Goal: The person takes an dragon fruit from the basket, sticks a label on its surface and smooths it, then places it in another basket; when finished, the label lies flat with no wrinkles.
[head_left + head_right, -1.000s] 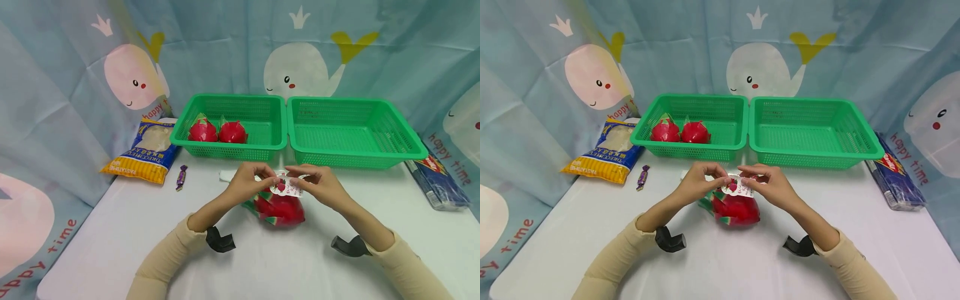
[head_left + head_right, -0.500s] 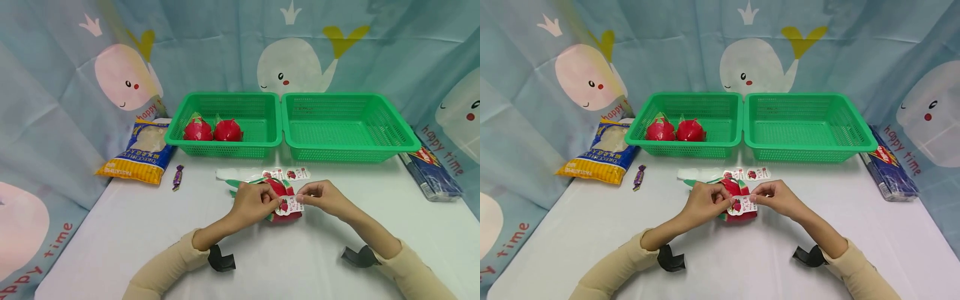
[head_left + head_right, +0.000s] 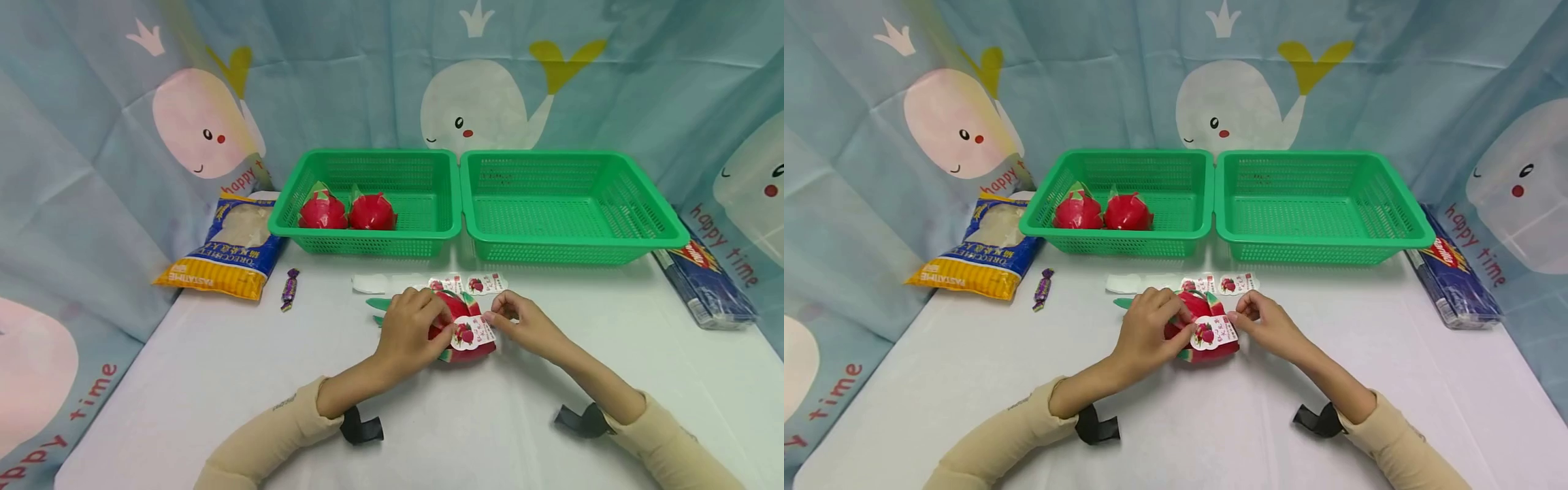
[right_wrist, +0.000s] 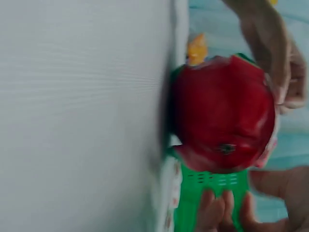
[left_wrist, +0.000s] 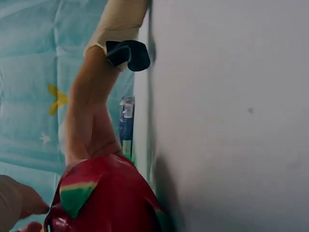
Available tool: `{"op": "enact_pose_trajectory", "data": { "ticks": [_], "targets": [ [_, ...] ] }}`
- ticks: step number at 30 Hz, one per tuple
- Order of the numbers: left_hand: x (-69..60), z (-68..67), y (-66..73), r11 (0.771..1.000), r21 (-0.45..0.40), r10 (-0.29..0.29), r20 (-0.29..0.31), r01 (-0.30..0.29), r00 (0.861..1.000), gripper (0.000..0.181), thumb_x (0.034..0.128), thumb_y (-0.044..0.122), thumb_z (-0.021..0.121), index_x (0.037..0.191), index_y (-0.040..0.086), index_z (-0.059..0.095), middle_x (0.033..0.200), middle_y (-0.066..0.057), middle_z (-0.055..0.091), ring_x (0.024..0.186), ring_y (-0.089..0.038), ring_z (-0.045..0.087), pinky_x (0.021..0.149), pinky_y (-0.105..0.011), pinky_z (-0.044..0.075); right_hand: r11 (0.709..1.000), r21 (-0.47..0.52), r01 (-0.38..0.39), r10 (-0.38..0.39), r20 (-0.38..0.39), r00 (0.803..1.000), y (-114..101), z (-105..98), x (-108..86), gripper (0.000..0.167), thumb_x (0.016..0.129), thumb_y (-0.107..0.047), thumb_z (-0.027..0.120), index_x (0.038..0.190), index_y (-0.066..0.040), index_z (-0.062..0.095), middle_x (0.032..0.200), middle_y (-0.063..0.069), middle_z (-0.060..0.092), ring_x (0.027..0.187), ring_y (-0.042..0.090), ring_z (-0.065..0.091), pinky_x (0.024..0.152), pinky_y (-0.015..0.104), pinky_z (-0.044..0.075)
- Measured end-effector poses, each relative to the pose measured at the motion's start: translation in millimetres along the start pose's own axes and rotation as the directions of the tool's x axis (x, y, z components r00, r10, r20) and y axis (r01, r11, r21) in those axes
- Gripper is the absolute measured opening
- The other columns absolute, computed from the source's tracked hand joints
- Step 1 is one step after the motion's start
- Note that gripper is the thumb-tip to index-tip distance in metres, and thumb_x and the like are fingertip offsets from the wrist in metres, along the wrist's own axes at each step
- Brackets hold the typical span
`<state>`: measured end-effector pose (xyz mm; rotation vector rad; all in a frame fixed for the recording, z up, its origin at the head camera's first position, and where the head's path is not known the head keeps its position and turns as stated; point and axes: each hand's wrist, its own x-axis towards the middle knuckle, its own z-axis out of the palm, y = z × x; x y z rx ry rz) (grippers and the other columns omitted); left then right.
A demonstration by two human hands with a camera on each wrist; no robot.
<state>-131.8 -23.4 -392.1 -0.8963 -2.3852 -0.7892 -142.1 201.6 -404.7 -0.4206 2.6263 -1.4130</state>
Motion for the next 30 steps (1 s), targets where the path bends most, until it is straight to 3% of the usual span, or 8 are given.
{"op": "enact_pose_trajectory", "data": {
  "ticks": [4,8,13,17,20,25,28,30],
  "targets": [
    [-6.2,8.2,1.6,0.99,0.064,0.126,-0.014,-0.125,0.992,0.016,0.078,0.024,0.069,0.093,0.02,0.068,0.106,0.0,0.061,0.113,-0.024,0.051,0.092,-0.039,0.041,0.987,0.127,0.1,-0.098,-0.024,0.995,4,4,-5.0,0.017,0.088,-0.01,0.061,0.093,0.0,0.048,0.105,0.012,0.056,0.097,0.008,0.059,0.081,0.018,0.05],
    [-11.7,14.9,0.2,0.99,0.066,0.121,0.019,-0.122,0.992,0.028,0.0787,0.029,0.07,0.106,0.024,0.068,0.118,-0.002,0.06,0.125,-0.029,0.043,0.094,-0.047,0.039,0.944,0.259,0.204,-0.231,0.077,0.97,8,10,-5.2,0.019,0.086,-0.005,0.062,0.094,0.0,0.045,0.114,0.012,0.05,0.105,0.004,0.056,0.087,0.018,0.048],
    [-12.9,15.1,-2.9,0.996,-0.052,0.074,0.03,-0.072,0.997,0.025,0.0814,0.022,0.067,0.106,0.018,0.068,0.12,-0.004,0.06,0.129,-0.027,0.04,0.095,-0.049,0.037,0.939,0.321,0.123,-0.187,0.176,0.966,20,7,-2.0,0.012,0.09,-0.005,0.056,0.09,-0.002,0.045,0.112,-0.001,0.051,0.105,0.004,0.054,0.08,0.017,0.046],
    [-14.0,12.3,-9.3,0.99,-0.098,0.103,0.03,-0.1,0.994,0.024,0.084,0.014,0.061,0.108,0.011,0.066,0.123,-0.007,0.059,0.13,-0.029,0.04,0.095,-0.048,0.038,0.931,0.341,0.126,-0.181,0.133,0.974,20,6,-3.7,0.007,0.09,-0.003,0.055,0.092,0.0,0.049,0.116,0.0,0.051,0.105,0.003,0.055,0.082,0.016,0.047],
    [-16.5,9.8,-16.0,0.978,-0.056,0.203,0.054,-0.2,0.978,0.029,0.0844,0.018,0.062,0.113,0.013,0.061,0.129,-0.011,0.054,0.132,-0.034,0.036,0.094,-0.052,0.039,0.919,0.313,0.238,-0.275,0.081,0.958,17,10,-6.0,0.016,0.085,-0.001,0.062,0.096,-0.001,0.05,0.12,0.009,0.049,0.109,0.004,0.055,0.089,0.017,0.047],
    [-20.5,7.4,-27.6,0.937,0.038,0.338,0.157,-0.348,0.928,0.053,0.0771,0.043,0.07,0.123,0.02,0.055,0.138,-0.017,0.042,0.134,-0.041,0.027,0.094,-0.061,0.039,0.875,0.183,0.448,-0.465,0.063,0.883,17,16,-6.2,0.041,0.072,0.002,0.073,0.105,-0.006,0.05,0.128,0.019,0.044,0.118,0.004,0.05,0.095,0.02,0.045],
    [-17.4,7.8,-35.1,0.944,0.05,0.312,0.184,-0.325,0.932,0.064,0.0738,0.045,0.073,0.128,0.018,0.051,0.137,-0.017,0.041,0.132,-0.038,0.032,0.099,-0.055,0.039,0.855,0.097,0.51,-0.515,0.032,0.857,17,16,-2.9,0.049,0.072,0.003,0.073,0.117,-0.001,0.053,0.132,0.024,0.044,0.126,0.006,0.044,0.094,0.019,0.044],
    [-13.2,8.2,-39.2,0.958,0.025,0.276,0.187,-0.285,0.943,0.067,0.0735,0.043,0.074,0.129,0.016,0.049,0.135,-0.015,0.043,0.13,-0.033,0.036,0.102,-0.048,0.039,0.854,0.039,0.518,-0.519,0.009,0.855,17,16,0.0,0.055,0.074,0.002,0.072,0.125,-0.001,0.052,0.135,0.026,0.044,0.13,0.007,0.04,0.092,0.017,0.045]
  ]
}}
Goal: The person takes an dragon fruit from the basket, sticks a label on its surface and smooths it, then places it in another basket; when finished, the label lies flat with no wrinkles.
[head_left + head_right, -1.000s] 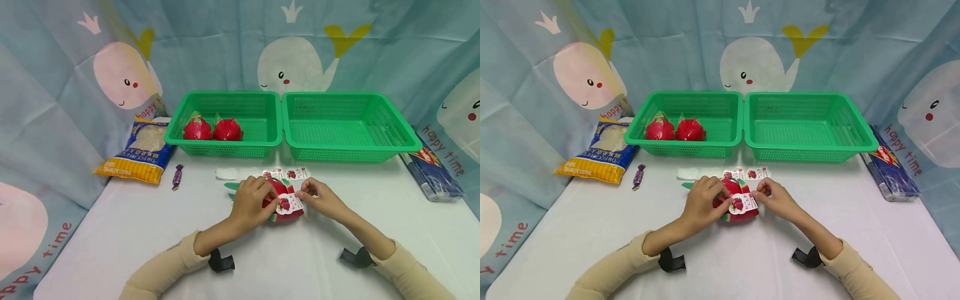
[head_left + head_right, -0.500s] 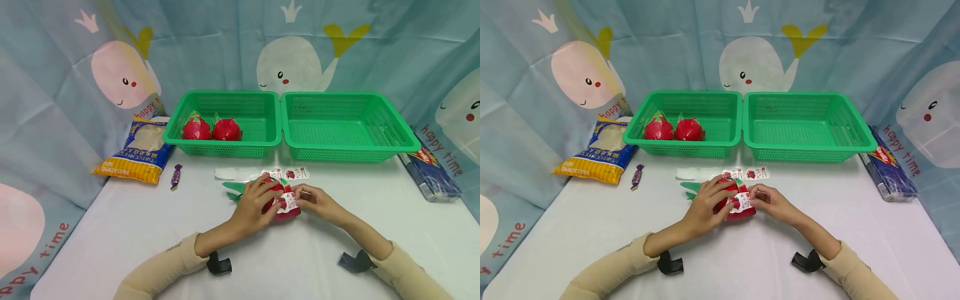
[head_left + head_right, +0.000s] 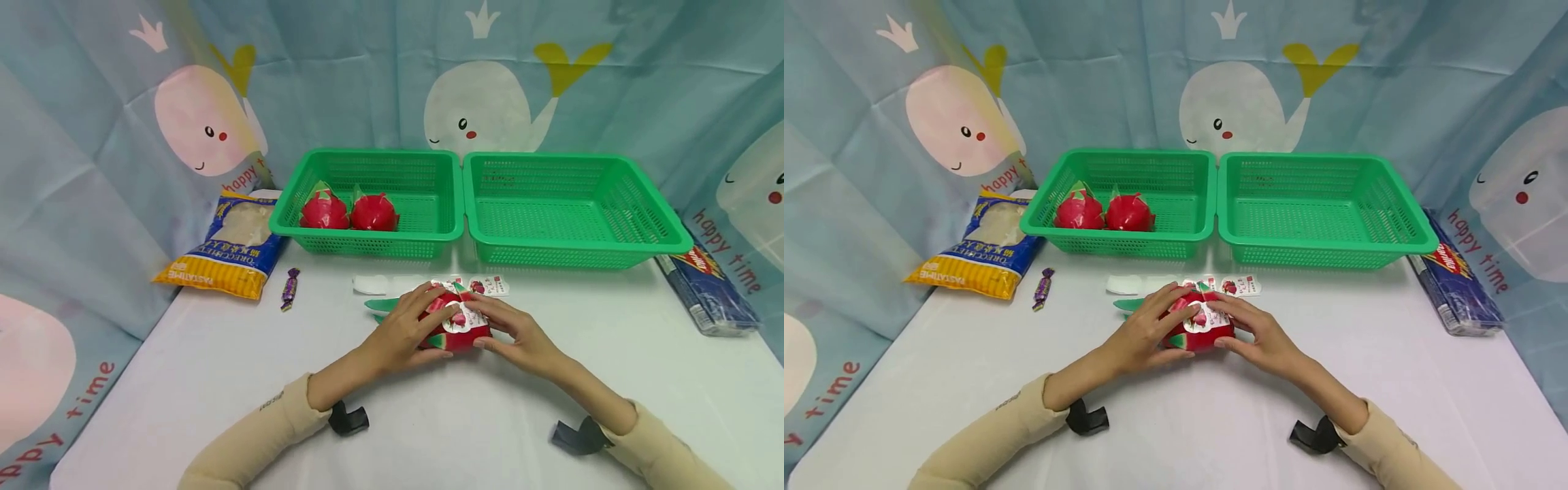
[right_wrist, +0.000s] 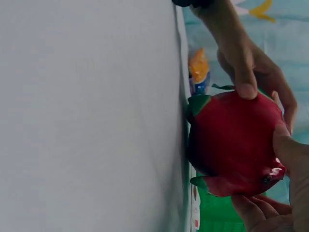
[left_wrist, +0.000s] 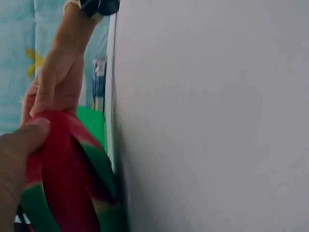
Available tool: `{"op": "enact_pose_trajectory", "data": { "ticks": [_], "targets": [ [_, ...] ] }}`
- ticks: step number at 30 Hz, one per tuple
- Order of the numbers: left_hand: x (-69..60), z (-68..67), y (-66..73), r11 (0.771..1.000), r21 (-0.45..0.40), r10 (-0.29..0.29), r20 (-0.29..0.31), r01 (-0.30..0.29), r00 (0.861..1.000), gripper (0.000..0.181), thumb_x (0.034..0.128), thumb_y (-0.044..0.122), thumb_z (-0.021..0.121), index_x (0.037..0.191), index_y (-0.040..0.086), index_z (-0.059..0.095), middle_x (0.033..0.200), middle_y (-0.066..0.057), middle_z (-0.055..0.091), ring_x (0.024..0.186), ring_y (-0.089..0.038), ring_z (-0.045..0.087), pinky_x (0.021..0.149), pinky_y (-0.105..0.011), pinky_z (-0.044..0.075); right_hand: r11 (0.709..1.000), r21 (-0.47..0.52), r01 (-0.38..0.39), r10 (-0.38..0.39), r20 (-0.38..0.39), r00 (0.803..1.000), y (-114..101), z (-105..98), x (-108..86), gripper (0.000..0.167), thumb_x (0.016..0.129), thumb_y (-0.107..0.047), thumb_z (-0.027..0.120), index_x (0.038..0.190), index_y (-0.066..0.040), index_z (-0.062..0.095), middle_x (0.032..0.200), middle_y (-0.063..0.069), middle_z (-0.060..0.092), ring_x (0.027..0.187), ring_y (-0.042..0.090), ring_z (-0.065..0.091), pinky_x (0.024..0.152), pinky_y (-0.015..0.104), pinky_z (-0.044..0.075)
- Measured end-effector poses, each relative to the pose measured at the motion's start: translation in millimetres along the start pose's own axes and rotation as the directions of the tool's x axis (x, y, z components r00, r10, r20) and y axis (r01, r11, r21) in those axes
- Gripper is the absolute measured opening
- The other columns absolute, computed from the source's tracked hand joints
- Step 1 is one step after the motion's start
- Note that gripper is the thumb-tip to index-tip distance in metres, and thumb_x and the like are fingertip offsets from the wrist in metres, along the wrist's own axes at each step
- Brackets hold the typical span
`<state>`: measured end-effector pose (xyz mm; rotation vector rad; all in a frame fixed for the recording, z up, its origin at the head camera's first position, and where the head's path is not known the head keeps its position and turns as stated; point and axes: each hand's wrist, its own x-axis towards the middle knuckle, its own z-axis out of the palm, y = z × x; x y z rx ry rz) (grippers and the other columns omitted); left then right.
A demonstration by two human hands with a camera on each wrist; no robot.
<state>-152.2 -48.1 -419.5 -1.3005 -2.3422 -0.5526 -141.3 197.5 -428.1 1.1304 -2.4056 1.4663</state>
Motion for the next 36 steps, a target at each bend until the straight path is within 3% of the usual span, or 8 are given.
{"op": "enact_pose_trajectory", "data": {
  "ticks": [2,7,12,16,20,24,30,36],
  "targets": [
    [3.1,-0.3,-4.3,0.999,-0.028,-0.033,0.01,0.034,0.999,0.071,0.0746,0.044,0.073,0.132,0.013,0.044,0.132,-0.012,0.044,0.128,-0.028,0.038,0.104,-0.042,0.038,0.999,-0.037,-0.005,0.004,-0.023,1.0,2,0,3.0,0.058,0.075,0.001,0.071,0.129,-0.001,0.05,0.136,0.026,0.043,0.131,0.006,0.038,0.091,0.015,0.045],
    [8.9,-0.5,-8.6,0.995,-0.074,-0.072,0.021,0.073,0.997,0.069,0.0775,0.042,0.07,0.131,0.009,0.041,0.127,-0.009,0.044,0.123,-0.021,0.039,0.103,-0.039,0.039,1.0,0.029,0.005,-0.002,-0.089,0.996,5,1,7.7,0.05,0.073,0.008,0.07,0.121,0.005,0.053,0.13,0.032,0.046,0.125,0.003,0.045,0.09,0.016,0.046],
    [7.0,0.9,-7.8,0.999,-0.032,-0.019,0.014,0.02,1.0,0.051,0.0798,0.037,0.069,0.123,0.019,0.05,0.129,-0.016,0.043,0.125,-0.031,0.038,0.1,-0.046,0.039,0.999,0.015,0.029,-0.028,-0.089,0.996,5,2,7.7,0.045,0.074,0.01,0.067,0.117,0.005,0.053,0.137,0.029,0.04,0.125,0.005,0.045,0.091,0.015,0.045],
    [4.6,1.7,-7.6,0.998,0.047,0.048,0.024,-0.049,0.999,0.043,0.0832,0.037,0.066,0.124,0.029,0.053,0.13,-0.019,0.041,0.125,-0.035,0.037,0.096,-0.047,0.041,0.99,-0.113,0.084,-0.09,-0.052,0.995,5,0,7.5,0.046,0.075,0.006,0.068,0.12,0.0,0.056,0.144,0.022,0.035,0.131,0.015,0.04,0.097,0.015,0.041],
    [6.3,1.3,-9.0,0.996,0.048,0.068,0.038,-0.07,0.997,0.043,0.0845,0.036,0.064,0.126,0.032,0.053,0.13,-0.017,0.04,0.125,-0.032,0.036,0.094,-0.044,0.042,0.953,-0.277,0.119,-0.125,-0.001,0.992,4,-2,9.2,0.05,0.078,-0.004,0.069,0.126,-0.01,0.055,0.146,0.017,0.034,0.133,0.026,0.037,0.107,0.014,0.026],
    [10.0,0.7,-11.7,1.0,-0.017,0.02,0.043,-0.02,0.999,0.048,0.0828,0.037,0.066,0.127,0.028,0.051,0.129,-0.015,0.041,0.124,-0.026,0.036,0.097,-0.043,0.041,0.957,-0.283,0.069,-0.079,-0.023,0.997,4,-4,12.7,0.059,0.076,-0.005,0.072,0.131,-0.009,0.051,0.141,0.018,0.042,0.128,0.026,0.044,0.102,0.011,0.031],
    [14.8,-0.8,-14.0,0.988,-0.107,-0.104,0.059,0.11,0.993,0.065,0.0773,0.04,0.071,0.132,0.016,0.045,0.125,-0.012,0.045,0.117,-0.021,0.043,0.096,-0.037,0.045,0.998,-0.058,0.013,-0.019,-0.105,0.994,6,-3,14.7,0.049,0.073,0.007,0.07,0.119,0.004,0.056,0.126,0.029,0.051,0.121,0.001,0.048,0.085,0.013,0.047],
    [16.5,-2.5,-14.2,0.974,-0.119,-0.186,0.08,0.194,0.979,0.072,0.0745,0.044,0.072,0.13,0.007,0.043,0.124,-0.009,0.046,0.115,-0.019,0.047,0.095,-0.033,0.047,0.995,-0.058,0.077,-0.086,-0.165,0.983,8,-1,15.5,0.039,0.067,0.012,0.072,0.104,0.005,0.062,0.128,0.028,0.05,0.119,0.005,0.052,0.082,0.015,0.049]
  ]
}}
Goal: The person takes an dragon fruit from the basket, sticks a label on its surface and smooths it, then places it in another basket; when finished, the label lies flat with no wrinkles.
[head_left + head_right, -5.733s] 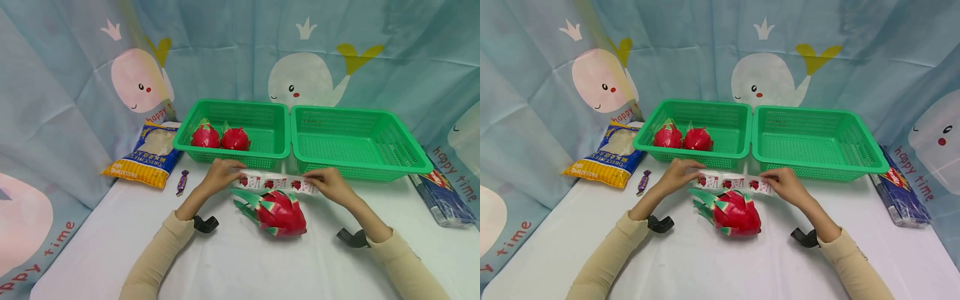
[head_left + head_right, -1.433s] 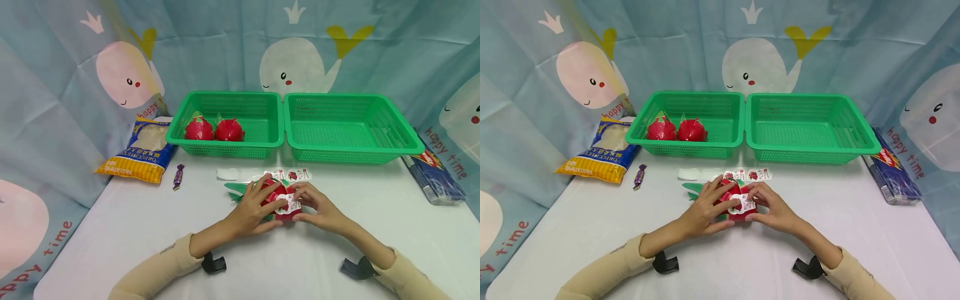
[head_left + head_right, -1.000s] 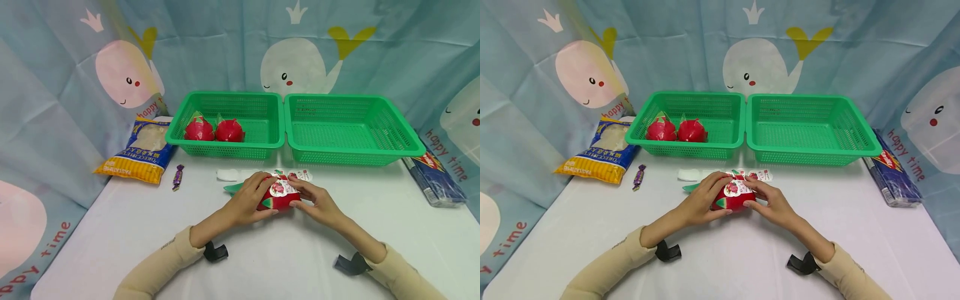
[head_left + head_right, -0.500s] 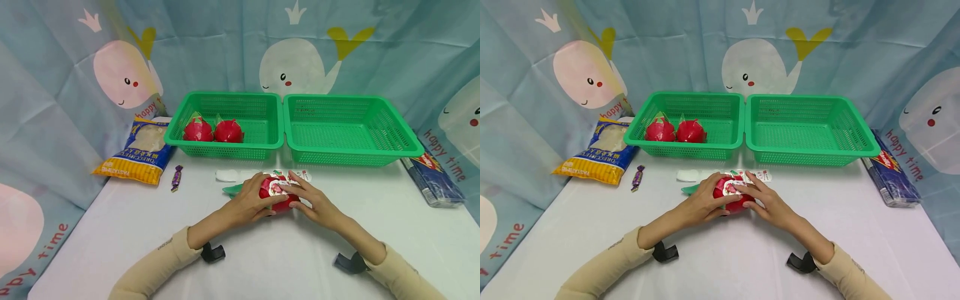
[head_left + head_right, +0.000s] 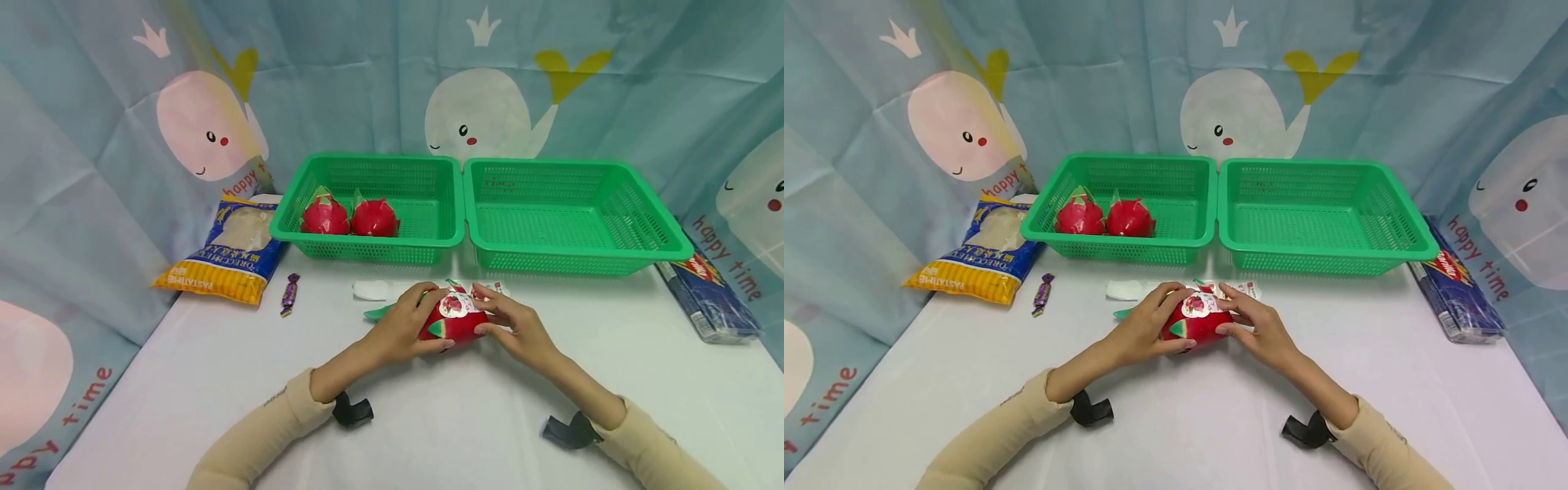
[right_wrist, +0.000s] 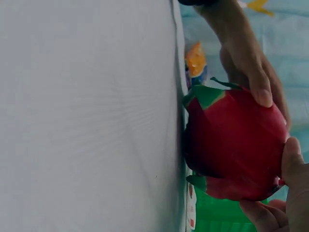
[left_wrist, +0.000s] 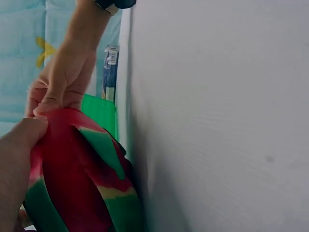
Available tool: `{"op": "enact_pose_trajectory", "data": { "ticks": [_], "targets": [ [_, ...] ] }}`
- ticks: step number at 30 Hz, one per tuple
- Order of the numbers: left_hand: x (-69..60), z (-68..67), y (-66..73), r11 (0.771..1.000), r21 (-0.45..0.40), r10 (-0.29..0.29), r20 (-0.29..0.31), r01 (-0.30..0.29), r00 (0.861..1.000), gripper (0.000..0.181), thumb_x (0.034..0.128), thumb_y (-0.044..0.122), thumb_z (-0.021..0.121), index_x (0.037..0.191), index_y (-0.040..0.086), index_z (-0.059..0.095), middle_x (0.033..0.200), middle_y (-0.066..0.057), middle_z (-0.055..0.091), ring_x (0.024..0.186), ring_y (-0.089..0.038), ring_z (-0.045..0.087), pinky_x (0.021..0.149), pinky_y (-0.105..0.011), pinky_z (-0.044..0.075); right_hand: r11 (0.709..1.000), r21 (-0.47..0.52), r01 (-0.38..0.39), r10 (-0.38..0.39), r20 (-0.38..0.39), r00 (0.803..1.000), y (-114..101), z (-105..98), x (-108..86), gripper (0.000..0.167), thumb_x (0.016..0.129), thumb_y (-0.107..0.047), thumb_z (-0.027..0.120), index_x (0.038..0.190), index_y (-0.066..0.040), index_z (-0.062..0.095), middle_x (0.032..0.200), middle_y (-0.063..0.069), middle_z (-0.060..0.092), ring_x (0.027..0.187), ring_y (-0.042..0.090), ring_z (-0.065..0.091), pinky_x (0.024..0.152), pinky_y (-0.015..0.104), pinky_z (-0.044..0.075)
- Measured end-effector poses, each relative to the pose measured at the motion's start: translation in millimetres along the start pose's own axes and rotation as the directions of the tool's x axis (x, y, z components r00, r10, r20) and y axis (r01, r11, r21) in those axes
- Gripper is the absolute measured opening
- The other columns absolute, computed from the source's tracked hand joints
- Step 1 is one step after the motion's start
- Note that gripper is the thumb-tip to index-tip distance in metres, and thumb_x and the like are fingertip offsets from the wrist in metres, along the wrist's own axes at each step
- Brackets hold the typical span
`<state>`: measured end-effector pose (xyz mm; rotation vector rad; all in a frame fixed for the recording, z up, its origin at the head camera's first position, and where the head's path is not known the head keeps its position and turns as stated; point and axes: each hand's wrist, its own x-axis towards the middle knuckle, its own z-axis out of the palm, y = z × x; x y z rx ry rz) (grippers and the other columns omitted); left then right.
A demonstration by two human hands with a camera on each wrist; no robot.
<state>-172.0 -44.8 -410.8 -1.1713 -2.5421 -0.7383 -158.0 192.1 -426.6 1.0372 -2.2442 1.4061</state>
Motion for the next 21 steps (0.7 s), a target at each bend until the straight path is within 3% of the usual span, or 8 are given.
{"op": "enact_pose_trajectory", "data": {
  "ticks": [5,9,12,14,16,18,19,21],
  "targets": [
    [-3.0,-0.2,-2.2,1.0,-0.013,0.017,-0.002,-0.017,1.0,0.071,0.0733,0.044,0.074,0.128,0.01,0.044,0.124,-0.007,0.046,0.116,-0.017,0.045,0.096,-0.031,0.046,0.993,-0.06,0.099,-0.099,-0.001,0.995,-6,1,3.5,0.039,0.062,0.012,0.076,0.098,0.002,0.064,0.13,0.024,0.051,0.114,0.018,0.057,0.079,0.018,0.052],
    [-5.5,-2.7,-5.5,0.996,-0.055,0.077,0.0,-0.077,0.997,0.07,0.0709,0.043,0.077,0.122,0.009,0.044,0.126,-0.005,0.046,0.118,-0.015,0.044,0.098,-0.03,0.044,0.977,-0.205,-0.065,0.093,0.132,0.987,-20,1,14.2,0.068,0.068,-0.018,0.081,0.126,-0.005,0.049,0.137,0.014,0.047,0.117,0.022,0.053,0.085,0.032,0.052],
    [-7.8,-8.2,-12.2,0.976,-0.187,0.118,0.032,-0.11,0.992,0.07,0.0705,0.039,0.078,0.122,0.007,0.041,0.129,-0.006,0.045,0.122,-0.016,0.043,0.099,-0.029,0.043,0.942,-0.298,-0.155,0.235,0.252,0.939,-29,3,25.4,0.094,0.07,-0.038,0.079,0.144,-0.011,0.027,0.144,0.011,0.039,0.123,0.025,0.046,0.09,0.043,0.048],
    [-9.3,-14.1,-20.0,0.93,-0.361,0.091,0.056,-0.065,0.994,0.067,0.0739,0.03,0.077,0.124,0.005,0.041,0.13,-0.009,0.046,0.123,-0.02,0.044,0.101,-0.033,0.043,0.925,-0.321,-0.202,0.304,0.306,0.902,-33,5,32.6,0.101,0.07,-0.044,0.076,0.147,-0.013,0.019,0.146,0.011,0.034,0.127,0.026,0.041,0.094,0.047,0.045],
    [-9.0,-21.0,-30.8,0.824,-0.565,0.001,0.071,0.039,0.998,0.06,0.0801,0.021,0.072,0.128,0.002,0.041,0.13,-0.014,0.049,0.124,-0.025,0.046,0.102,-0.038,0.041,0.907,-0.348,-0.238,0.357,0.336,0.872,-37,7,39.2,0.103,0.071,-0.049,0.074,0.148,-0.013,0.016,0.148,0.01,0.031,0.129,0.026,0.039,0.096,0.047,0.044],
    [-7.7,-27.5,-44.7,0.656,-0.736,-0.164,0.073,0.164,0.984,0.052,0.0862,0.014,0.064,0.131,-0.002,0.042,0.129,-0.018,0.052,0.122,-0.028,0.049,0.102,-0.041,0.041,0.885,-0.374,-0.277,0.409,0.344,0.845,-40,9,45.7,0.104,0.07,-0.053,0.073,0.147,-0.011,0.017,0.147,0.009,0.032,0.13,0.026,0.038,0.098,0.047,0.042],
    [-7.0,-30.8,-51.8,0.556,-0.802,-0.272,0.076,0.22,0.959,0.048,0.0887,0.012,0.06,0.13,-0.004,0.043,0.127,-0.019,0.054,0.12,-0.027,0.051,0.101,-0.04,0.041,0.875,-0.389,-0.288,0.429,0.347,0.834,-41,10,48.6,0.104,0.07,-0.055,0.072,0.147,-0.01,0.019,0.147,0.009,0.034,0.13,0.026,0.039,0.099,0.048,0.041],
    [-5.8,-37.4,-66.3,0.346,-0.892,-0.47,0.103,0.29,0.876,0.044,0.0918,0.014,0.056,0.129,-0.007,0.045,0.121,-0.017,0.06,0.114,-0.023,0.057,0.098,-0.036,0.044,0.852,-0.422,-0.309,0.468,0.352,0.81,-43,12,53.7,0.104,0.068,-0.058,0.071,0.146,-0.009,0.023,0.145,0.009,0.037,0.13,0.027,0.04,0.1,0.049,0.04]
  ]
}}
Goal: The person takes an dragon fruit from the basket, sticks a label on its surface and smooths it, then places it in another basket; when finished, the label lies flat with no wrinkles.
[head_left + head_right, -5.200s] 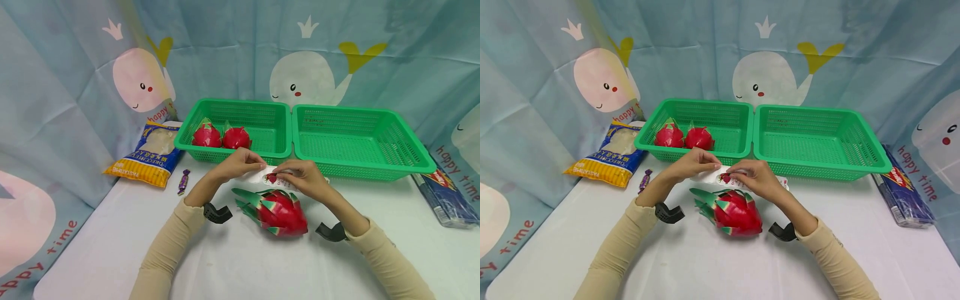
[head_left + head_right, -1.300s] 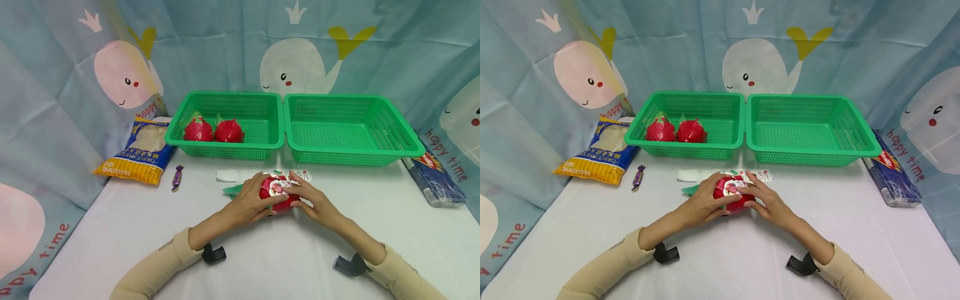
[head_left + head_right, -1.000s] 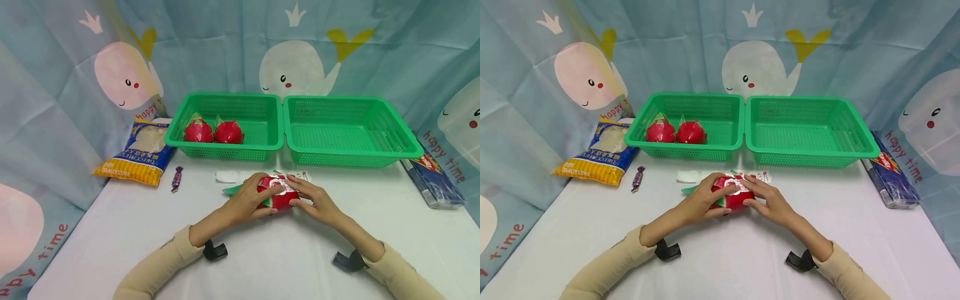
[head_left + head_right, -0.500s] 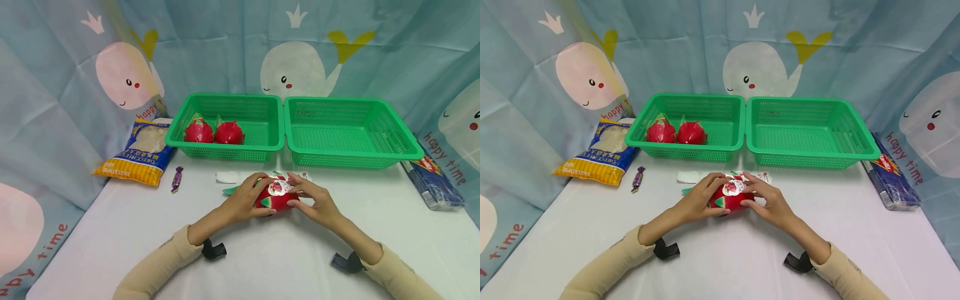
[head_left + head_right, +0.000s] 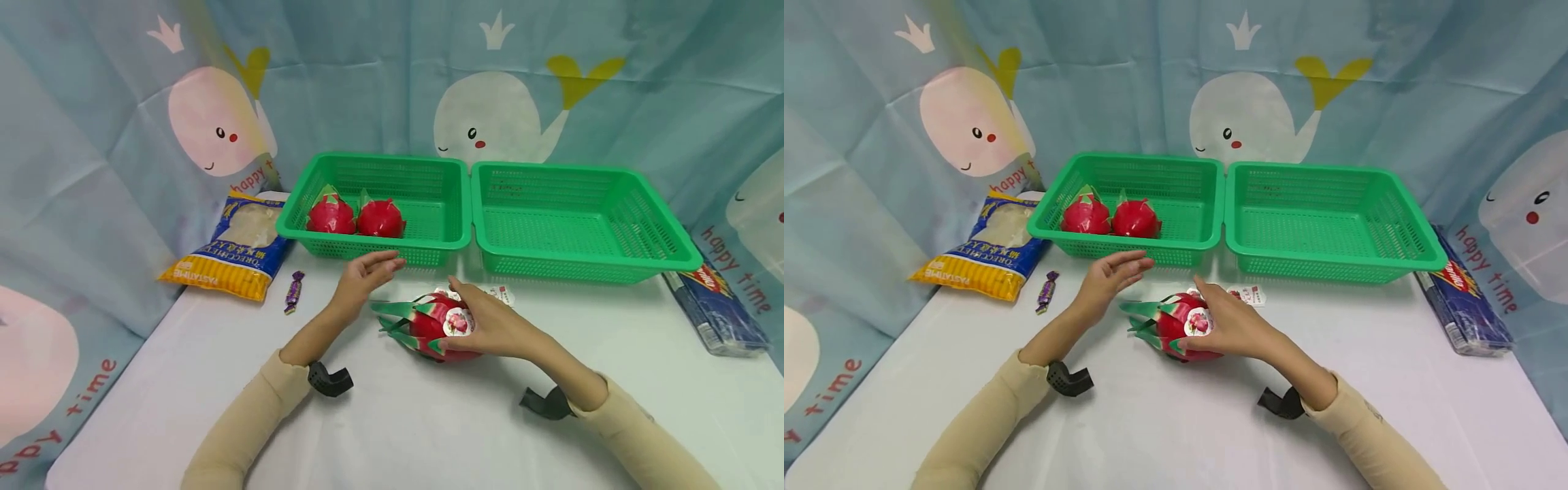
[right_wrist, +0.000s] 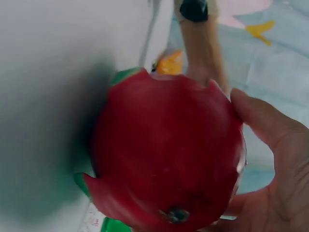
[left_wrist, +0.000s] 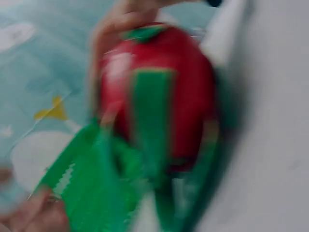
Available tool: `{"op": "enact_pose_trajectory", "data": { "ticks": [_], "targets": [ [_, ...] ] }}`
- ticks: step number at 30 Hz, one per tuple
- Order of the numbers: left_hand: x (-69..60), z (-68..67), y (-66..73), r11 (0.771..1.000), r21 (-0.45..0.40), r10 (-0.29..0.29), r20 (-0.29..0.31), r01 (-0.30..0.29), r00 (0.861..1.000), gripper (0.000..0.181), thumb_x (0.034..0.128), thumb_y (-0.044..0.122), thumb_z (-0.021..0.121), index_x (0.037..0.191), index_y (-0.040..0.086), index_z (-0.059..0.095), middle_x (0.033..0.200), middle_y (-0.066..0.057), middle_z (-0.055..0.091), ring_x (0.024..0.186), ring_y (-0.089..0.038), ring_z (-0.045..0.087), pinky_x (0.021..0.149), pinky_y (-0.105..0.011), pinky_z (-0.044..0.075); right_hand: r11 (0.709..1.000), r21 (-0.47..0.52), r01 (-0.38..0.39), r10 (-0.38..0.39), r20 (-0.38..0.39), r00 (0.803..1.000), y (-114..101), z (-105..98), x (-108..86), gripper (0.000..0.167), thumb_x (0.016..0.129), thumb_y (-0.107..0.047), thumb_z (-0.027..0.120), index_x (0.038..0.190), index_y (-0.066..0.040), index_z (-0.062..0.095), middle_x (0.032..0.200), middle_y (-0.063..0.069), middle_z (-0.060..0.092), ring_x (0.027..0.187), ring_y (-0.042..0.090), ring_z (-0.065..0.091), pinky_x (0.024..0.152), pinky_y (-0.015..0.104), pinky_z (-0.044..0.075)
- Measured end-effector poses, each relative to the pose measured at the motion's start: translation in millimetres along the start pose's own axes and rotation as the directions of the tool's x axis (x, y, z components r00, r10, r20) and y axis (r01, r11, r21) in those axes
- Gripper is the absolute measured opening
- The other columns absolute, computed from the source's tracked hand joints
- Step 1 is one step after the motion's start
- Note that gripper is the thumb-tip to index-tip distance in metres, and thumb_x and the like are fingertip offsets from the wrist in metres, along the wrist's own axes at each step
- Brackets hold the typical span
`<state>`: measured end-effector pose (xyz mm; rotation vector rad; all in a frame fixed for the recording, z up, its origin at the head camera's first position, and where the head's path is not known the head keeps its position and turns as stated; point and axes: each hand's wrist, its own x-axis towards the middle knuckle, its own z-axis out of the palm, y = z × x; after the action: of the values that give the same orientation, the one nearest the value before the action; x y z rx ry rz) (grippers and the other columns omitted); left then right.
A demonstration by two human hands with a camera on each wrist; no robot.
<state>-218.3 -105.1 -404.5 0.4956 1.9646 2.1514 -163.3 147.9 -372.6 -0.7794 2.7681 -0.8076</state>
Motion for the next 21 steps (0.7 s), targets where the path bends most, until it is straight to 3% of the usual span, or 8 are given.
{"op": "enact_pose_trajectory", "data": {
  "ticks": [1,3,5,7,9,12,18,21],
  "targets": [
    [4.1,-6.8,0.7,0.994,-0.094,-0.061,-0.074,0.054,0.995,0.043,0.0925,0.016,0.055,0.127,-0.008,0.046,0.116,-0.014,0.064,0.109,-0.02,0.061,0.094,-0.032,0.047,1.0,-0.012,-0.016,0.017,0.012,1.0,-1,-1,1.7,0.102,0.068,-0.06,0.07,0.145,-0.009,0.025,0.143,0.008,0.04,0.128,0.027,0.042,0.1,0.049,0.04],
    [10.7,-18.7,2.5,0.96,-0.259,-0.161,-0.19,0.109,0.968,0.04,0.0928,0.018,0.055,0.122,-0.009,0.049,0.104,-0.009,0.069,0.098,-0.015,0.066,0.086,-0.028,0.05,0.999,-0.027,-0.039,0.04,0.04,0.998,-2,-2,5.2,0.098,0.068,-0.061,0.069,0.143,-0.01,0.032,0.138,0.008,0.045,0.123,0.027,0.047,0.095,0.047,0.044],
    [15.4,-28.4,4.8,0.92,-0.374,-0.225,-0.252,0.12,0.941,0.034,0.0932,0.019,0.054,0.115,-0.007,0.052,0.093,-0.005,0.071,0.088,-0.013,0.069,0.079,-0.024,0.053,0.999,-0.021,-0.05,0.052,0.075,0.996,-2,-4,9.3,0.093,0.068,-0.06,0.069,0.14,-0.012,0.037,0.13,0.005,0.052,0.113,0.023,0.053,0.087,0.041,0.048],
    [18.1,-35.4,6.4,0.895,-0.432,-0.243,-0.277,0.105,0.93,0.028,0.0938,0.019,0.052,0.109,-0.004,0.053,0.085,-0.004,0.071,0.082,-0.012,0.07,0.075,-0.023,0.054,0.999,0.007,-0.051,0.05,0.113,0.992,-1,-6,14.0,0.086,0.069,-0.057,0.07,0.137,-0.012,0.042,0.119,0.002,0.058,0.102,0.018,0.055,0.079,0.034,0.05],
    [18.8,-39.5,7.0,0.887,-0.451,-0.244,-0.284,0.095,0.927,0.023,0.0938,0.018,0.052,0.104,-0.002,0.054,0.082,-0.004,0.071,0.079,-0.011,0.07,0.074,-0.023,0.054,0.997,0.053,-0.061,0.052,0.158,0.986,-1,-8,18.3,0.082,0.07,-0.053,0.071,0.136,-0.011,0.044,0.11,-0.001,0.061,0.094,0.013,0.055,0.073,0.028,0.049],
    [18.7,-41.7,7.2,0.884,-0.458,-0.236,-0.267,0.092,0.934,0.021,0.0937,0.017,0.052,0.103,-0.002,0.054,0.082,-0.005,0.071,0.079,-0.012,0.07,0.074,-0.023,0.054,0.99,0.111,-0.082,0.057,0.218,0.974,-1,-10,23.1,0.081,0.072,-0.048,0.071,0.137,-0.01,0.042,0.103,-0.001,0.061,0.091,0.012,0.054,0.07,0.026,0.049],
    [18.1,-41.9,6.8,0.88,-0.467,-0.228,-0.26,0.085,0.938,0.021,0.0934,0.016,0.052,0.102,-0.002,0.054,0.082,-0.005,0.072,0.079,-0.012,0.07,0.075,-0.023,0.054,0.985,0.121,-0.124,0.084,0.293,0.953,-1,-9,26.2,0.089,0.072,-0.05,0.071,0.142,-0.011,0.034,0.108,0.001,0.059,0.097,0.015,0.053,0.074,0.026,0.049],
    [18.9,-42.4,7.1,0.881,-0.465,-0.225,-0.262,0.081,0.939,0.02,0.0935,0.016,0.052,0.103,-0.002,0.054,0.082,-0.005,0.071,0.08,-0.012,0.07,0.075,-0.022,0.053,0.989,0.097,-0.116,0.081,0.308,0.948,-1,-10,26.1,0.084,0.077,-0.051,0.066,0.143,-0.011,0.032,0.116,0.005,0.058,0.105,0.018,0.052,0.083,0.032,0.049]
  ]
}}
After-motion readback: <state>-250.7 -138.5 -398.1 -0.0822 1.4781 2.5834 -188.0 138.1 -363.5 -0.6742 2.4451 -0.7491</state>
